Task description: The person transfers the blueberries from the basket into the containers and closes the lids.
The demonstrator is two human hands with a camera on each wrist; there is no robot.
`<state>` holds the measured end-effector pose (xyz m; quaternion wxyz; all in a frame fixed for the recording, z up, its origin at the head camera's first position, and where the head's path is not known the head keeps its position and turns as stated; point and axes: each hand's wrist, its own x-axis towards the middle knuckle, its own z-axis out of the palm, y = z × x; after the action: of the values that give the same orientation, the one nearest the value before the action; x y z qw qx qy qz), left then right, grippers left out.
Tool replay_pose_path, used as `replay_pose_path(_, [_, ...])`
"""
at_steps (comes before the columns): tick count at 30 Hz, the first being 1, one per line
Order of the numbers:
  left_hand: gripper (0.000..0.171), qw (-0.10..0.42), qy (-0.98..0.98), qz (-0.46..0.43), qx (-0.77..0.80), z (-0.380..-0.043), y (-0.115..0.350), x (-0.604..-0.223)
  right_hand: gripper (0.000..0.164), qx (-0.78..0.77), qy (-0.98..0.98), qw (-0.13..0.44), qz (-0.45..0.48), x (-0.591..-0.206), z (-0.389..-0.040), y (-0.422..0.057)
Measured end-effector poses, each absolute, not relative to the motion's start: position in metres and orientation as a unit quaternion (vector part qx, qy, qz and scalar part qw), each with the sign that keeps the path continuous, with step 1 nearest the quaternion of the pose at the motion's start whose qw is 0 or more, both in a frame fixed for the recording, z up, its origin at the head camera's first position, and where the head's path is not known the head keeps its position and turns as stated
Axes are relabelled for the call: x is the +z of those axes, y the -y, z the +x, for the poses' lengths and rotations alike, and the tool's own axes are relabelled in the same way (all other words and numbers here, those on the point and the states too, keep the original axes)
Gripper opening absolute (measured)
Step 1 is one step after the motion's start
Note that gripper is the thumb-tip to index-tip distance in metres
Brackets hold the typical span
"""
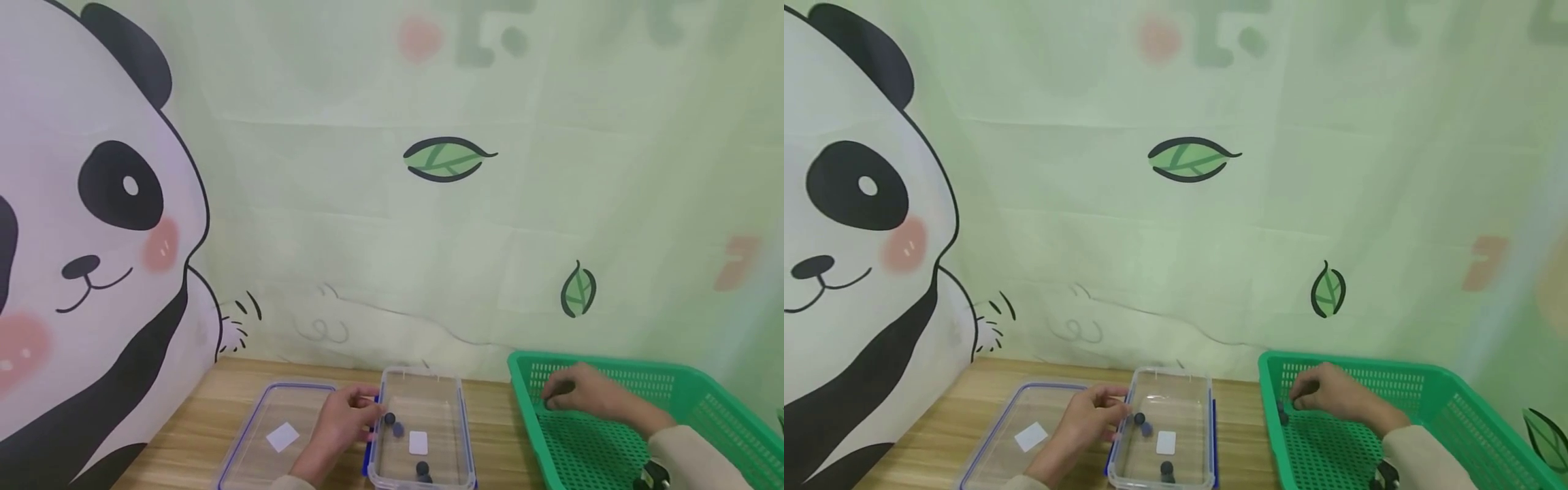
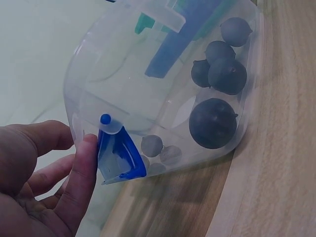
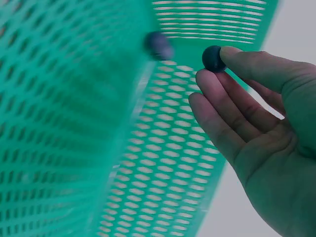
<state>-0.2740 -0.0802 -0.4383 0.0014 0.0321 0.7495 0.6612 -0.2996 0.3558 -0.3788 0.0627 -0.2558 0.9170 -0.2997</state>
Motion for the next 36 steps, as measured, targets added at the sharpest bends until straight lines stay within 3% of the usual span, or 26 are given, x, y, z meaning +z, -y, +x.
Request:
replay_pose_path(11, [0.037, 0.006, -0.75, 0.031, 0.66, -0.273, 0.08, -0.439, 0.016, -0.33, -0.911, -0.071, -0.239, -0.32, -0.268, -0.33])
replay_pose_path(22, [0.036, 0.003, -0.759, 0.027, 0.651, -0.275, 0.08, -0.439, 0.021, -0.42, -0.873, -0.077, -0.235, -0.302, -0.235, -0.277])
replay_pose_path(32, [0.037, 0.009, -0.755, 0.022, 0.656, -0.275, 0.08, -0.439, 0.011, -0.462, -0.829, -0.109, -0.295, -0.322, -0.22, -0.225])
replay_pose_path(36, [0.037, 0.008, -0.757, 0.02, 0.654, -0.275, 0.079, -0.439, 0.011, -0.482, -0.815, -0.095, -0.308, -0.337, -0.218, -0.206])
